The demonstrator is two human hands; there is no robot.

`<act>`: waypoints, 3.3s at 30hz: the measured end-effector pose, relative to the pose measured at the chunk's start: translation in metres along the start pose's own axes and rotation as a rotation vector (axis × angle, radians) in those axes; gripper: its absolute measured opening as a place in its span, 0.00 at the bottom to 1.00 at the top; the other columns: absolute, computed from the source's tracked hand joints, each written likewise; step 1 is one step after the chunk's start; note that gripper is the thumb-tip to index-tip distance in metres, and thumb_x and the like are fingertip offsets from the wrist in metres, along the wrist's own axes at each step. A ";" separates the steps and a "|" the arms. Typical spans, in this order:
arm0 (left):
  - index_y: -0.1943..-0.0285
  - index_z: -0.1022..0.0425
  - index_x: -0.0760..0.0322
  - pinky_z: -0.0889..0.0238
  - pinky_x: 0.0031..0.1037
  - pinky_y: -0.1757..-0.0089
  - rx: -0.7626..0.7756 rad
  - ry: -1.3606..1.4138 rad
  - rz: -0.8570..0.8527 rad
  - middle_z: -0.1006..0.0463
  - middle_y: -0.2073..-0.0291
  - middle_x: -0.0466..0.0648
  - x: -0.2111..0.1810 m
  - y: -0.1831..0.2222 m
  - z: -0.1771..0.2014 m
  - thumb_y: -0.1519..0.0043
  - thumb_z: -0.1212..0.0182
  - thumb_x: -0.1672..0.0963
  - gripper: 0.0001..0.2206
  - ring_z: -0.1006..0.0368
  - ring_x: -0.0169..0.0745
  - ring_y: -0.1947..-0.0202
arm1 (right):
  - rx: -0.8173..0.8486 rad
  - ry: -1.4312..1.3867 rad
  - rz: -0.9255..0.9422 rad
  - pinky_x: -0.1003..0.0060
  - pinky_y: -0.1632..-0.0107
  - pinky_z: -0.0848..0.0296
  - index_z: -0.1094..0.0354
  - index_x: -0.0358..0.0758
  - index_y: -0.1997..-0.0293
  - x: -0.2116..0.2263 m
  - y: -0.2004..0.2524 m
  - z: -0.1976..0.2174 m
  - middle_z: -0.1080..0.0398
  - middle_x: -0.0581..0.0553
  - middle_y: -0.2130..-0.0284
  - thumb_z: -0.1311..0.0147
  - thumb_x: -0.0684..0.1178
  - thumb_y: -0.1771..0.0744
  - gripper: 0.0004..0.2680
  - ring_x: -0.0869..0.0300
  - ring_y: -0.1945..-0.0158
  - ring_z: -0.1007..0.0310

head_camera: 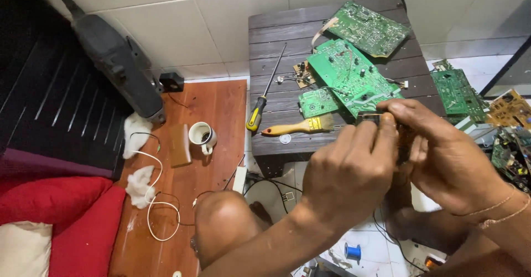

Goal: Unwinding copper wire from an electronic component and inspecting various circuit boards on a repair bench.

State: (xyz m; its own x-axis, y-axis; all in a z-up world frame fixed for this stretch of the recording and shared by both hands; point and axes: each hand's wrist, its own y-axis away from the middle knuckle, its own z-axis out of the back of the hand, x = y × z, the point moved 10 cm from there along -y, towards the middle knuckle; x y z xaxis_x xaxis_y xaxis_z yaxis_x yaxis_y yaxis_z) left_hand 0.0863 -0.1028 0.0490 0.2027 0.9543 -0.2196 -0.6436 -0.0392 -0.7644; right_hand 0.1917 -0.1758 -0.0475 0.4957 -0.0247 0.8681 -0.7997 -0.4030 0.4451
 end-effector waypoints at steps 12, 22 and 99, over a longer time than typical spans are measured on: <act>0.49 0.21 0.70 0.34 0.34 0.80 0.160 0.279 0.311 0.18 0.72 0.54 0.056 -0.008 -0.018 0.39 0.43 0.62 0.11 0.27 0.41 0.83 | 0.112 -0.024 -0.032 0.52 0.55 0.32 0.34 0.37 0.43 -0.004 -0.008 -0.013 0.34 0.40 0.52 0.57 0.49 0.31 0.13 0.55 0.53 0.37; 0.53 0.27 0.66 0.36 0.39 0.75 0.334 0.058 0.066 0.28 0.70 0.52 0.041 0.004 -0.043 0.42 0.44 0.62 0.10 0.28 0.49 0.74 | 0.068 -0.029 -0.179 0.37 0.43 0.33 0.36 0.36 0.44 -0.010 -0.005 -0.028 0.34 0.38 0.43 0.59 0.50 0.33 0.14 0.47 0.43 0.33; 0.42 0.28 0.68 0.46 0.22 0.76 0.322 0.908 0.808 0.34 0.77 0.39 0.082 0.015 -0.107 0.36 0.43 0.51 0.18 0.41 0.26 0.80 | 0.130 -0.178 0.244 0.61 0.53 0.28 0.34 0.40 0.42 0.050 -0.041 0.002 0.33 0.43 0.53 0.58 0.51 0.28 0.11 0.59 0.54 0.33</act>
State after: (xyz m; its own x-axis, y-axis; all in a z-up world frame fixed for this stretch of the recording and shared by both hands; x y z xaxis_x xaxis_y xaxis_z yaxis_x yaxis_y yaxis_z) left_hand 0.1724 -0.0571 -0.0449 0.0190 0.1392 -0.9901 -0.9454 -0.3198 -0.0631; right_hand 0.2494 -0.1622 -0.0228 0.3558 -0.2900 0.8884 -0.8577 -0.4788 0.1872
